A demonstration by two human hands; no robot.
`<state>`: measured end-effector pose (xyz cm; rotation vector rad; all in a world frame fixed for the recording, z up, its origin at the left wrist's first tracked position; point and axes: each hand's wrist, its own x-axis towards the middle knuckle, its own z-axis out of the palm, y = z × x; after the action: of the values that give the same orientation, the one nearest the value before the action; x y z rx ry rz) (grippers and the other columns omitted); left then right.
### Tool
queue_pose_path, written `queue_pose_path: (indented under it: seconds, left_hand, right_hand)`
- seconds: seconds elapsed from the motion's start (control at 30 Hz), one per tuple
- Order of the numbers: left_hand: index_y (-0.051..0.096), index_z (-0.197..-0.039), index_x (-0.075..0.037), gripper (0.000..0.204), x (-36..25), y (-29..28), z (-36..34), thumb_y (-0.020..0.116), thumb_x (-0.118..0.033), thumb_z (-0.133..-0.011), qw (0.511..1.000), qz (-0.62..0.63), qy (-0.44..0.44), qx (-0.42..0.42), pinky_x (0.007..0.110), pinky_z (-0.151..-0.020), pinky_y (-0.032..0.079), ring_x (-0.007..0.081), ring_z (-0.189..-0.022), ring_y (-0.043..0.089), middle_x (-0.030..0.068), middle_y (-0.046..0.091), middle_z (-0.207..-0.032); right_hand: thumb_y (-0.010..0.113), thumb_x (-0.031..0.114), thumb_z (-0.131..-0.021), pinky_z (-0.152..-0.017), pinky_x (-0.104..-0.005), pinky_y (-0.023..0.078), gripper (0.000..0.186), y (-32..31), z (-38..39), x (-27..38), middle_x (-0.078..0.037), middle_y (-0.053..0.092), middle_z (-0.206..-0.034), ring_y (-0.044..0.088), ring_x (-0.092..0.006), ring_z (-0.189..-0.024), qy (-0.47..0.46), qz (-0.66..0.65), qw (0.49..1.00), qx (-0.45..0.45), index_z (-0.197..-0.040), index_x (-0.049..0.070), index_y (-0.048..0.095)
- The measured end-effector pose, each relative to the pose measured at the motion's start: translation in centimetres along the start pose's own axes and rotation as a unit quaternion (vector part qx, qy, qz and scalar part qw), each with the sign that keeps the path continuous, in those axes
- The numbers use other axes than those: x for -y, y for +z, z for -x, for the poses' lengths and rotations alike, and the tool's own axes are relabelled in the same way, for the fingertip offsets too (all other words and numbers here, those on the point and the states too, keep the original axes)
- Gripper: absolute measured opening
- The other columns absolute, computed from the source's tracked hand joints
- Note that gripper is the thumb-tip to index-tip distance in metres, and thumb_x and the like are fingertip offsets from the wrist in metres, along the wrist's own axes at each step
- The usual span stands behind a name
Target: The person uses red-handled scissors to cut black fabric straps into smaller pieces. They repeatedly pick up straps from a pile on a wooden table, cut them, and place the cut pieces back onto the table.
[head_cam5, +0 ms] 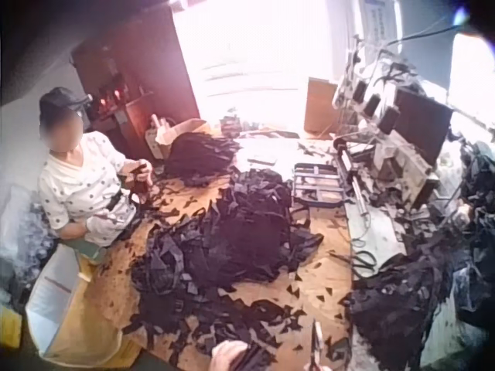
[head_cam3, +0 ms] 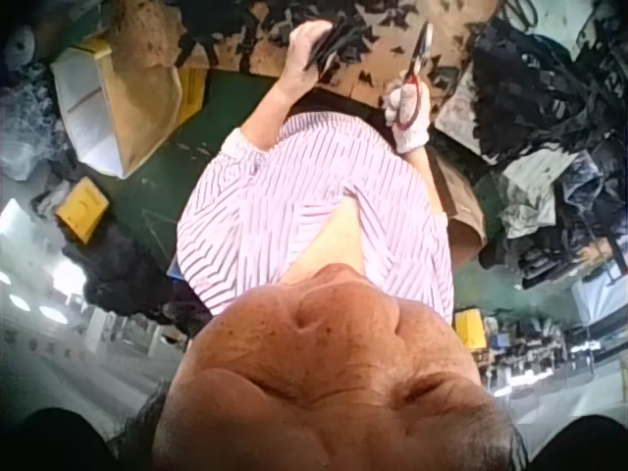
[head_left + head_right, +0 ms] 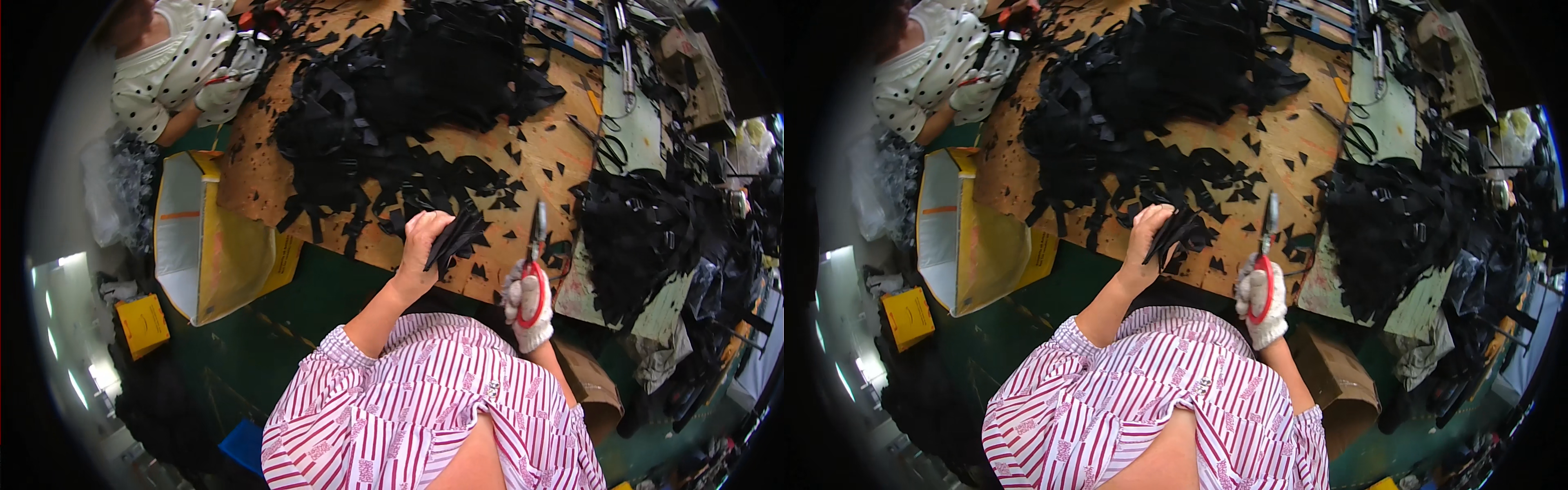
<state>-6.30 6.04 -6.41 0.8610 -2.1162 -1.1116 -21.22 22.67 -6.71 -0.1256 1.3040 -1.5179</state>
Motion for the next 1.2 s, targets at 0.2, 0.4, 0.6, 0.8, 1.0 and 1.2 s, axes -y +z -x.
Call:
queue_pose_path:
  seconds: [0.2, 0.4, 0.6, 0.8, 1.0, 1.2]
  left_hand:
    - [0.055, -0.100, -0.007, 0.016, -2.4, -6.7, -2.7, 0.054, -0.021, -0.092, 0.823, 0.511, -0.218, -0.116, 0.032, -0.074, 0.046, 0.0138, -0.078, 0.055, 0.0034, 0.055, -0.085]
    - [0.048, -0.111, -0.011, 0.057, -6.0, -13.9, -3.6, 0.074, 0.003, -0.063, 0.832, 0.546, -0.024, -0.088, 0.026, -0.063, 0.038, 0.0116, -0.066, 0.045, 0.0004, 0.044, -0.079]
    - [0.053, -0.102, -0.003, 0.030, -2.6, -11.1, -3.0, 0.065, 0.006, -0.075, 0.947, 0.243, -0.117, -0.173, 0.022, -0.064, 0.043, 0.0103, -0.073, 0.053, 0.0010, 0.052, -0.088]
    - [0.056, -0.095, -0.004, 0.011, 4.0, -10.0, -5.3, 0.060, -0.012, -0.088, 0.964, 0.132, -0.223, -0.066, 0.019, -0.057, 0.042, 0.0062, -0.058, 0.050, -0.0012, 0.051, -0.072]
    - [0.053, -0.098, -0.002, 0.027, 6.8, -9.1, -7.7, 0.066, -0.003, -0.074, 0.911, 0.297, -0.282, -0.052, 0.027, -0.066, 0.045, 0.0125, -0.071, 0.054, 0.0034, 0.054, -0.077]
    - [0.057, -0.092, 0.000, 0.025, 13.5, -6.4, -10.0, 0.068, -0.004, -0.070, 0.970, -0.160, -0.120, -0.136, 0.031, -0.068, 0.047, 0.0246, -0.075, 0.063, 0.0143, 0.062, -0.078]
  right_hand:
    - [0.062, 0.052, -0.080, -0.031, -0.0188, 0.028, 0.054, -0.1, 0.3, -0.6, 0.001, 0.046, -0.057, 0.037, -0.0073, -0.036, 0.009, -0.003, 0.998, -0.059, -0.104, 0.005, 0.046]
    - [0.060, 0.050, -0.082, -0.032, -0.0179, 0.031, 0.053, 0.4, 0.1, -0.7, 0.000, 0.047, -0.063, 0.040, -0.0070, -0.039, 0.035, -0.017, 0.998, -0.054, -0.105, 0.005, 0.046]
    - [0.060, 0.049, -0.083, -0.033, -0.0178, 0.028, 0.050, 0.6, 0.0, -0.3, 0.001, 0.047, -0.065, 0.038, -0.0050, -0.040, 0.012, 0.014, 0.999, -0.034, -0.104, 0.006, 0.046]
    - [0.061, 0.047, -0.083, -0.033, -0.0180, 0.027, 0.048, 0.1, -0.2, -0.8, 0.003, 0.044, -0.064, 0.036, -0.0046, -0.040, 0.046, 0.012, 0.999, -0.023, -0.104, 0.007, 0.045]
    - [0.061, 0.044, -0.084, -0.033, -0.0179, 0.029, 0.043, 0.6, -0.1, -0.5, 0.002, 0.044, -0.065, 0.037, -0.0049, -0.040, 0.058, 0.014, 0.997, -0.049, -0.103, 0.008, 0.045]
    - [0.061, 0.039, -0.085, -0.033, -0.0182, 0.029, 0.041, 0.0, -0.4, -0.6, 0.001, 0.044, -0.068, 0.038, -0.0051, -0.043, 0.075, 0.016, 0.997, -0.012, -0.105, 0.007, 0.044]
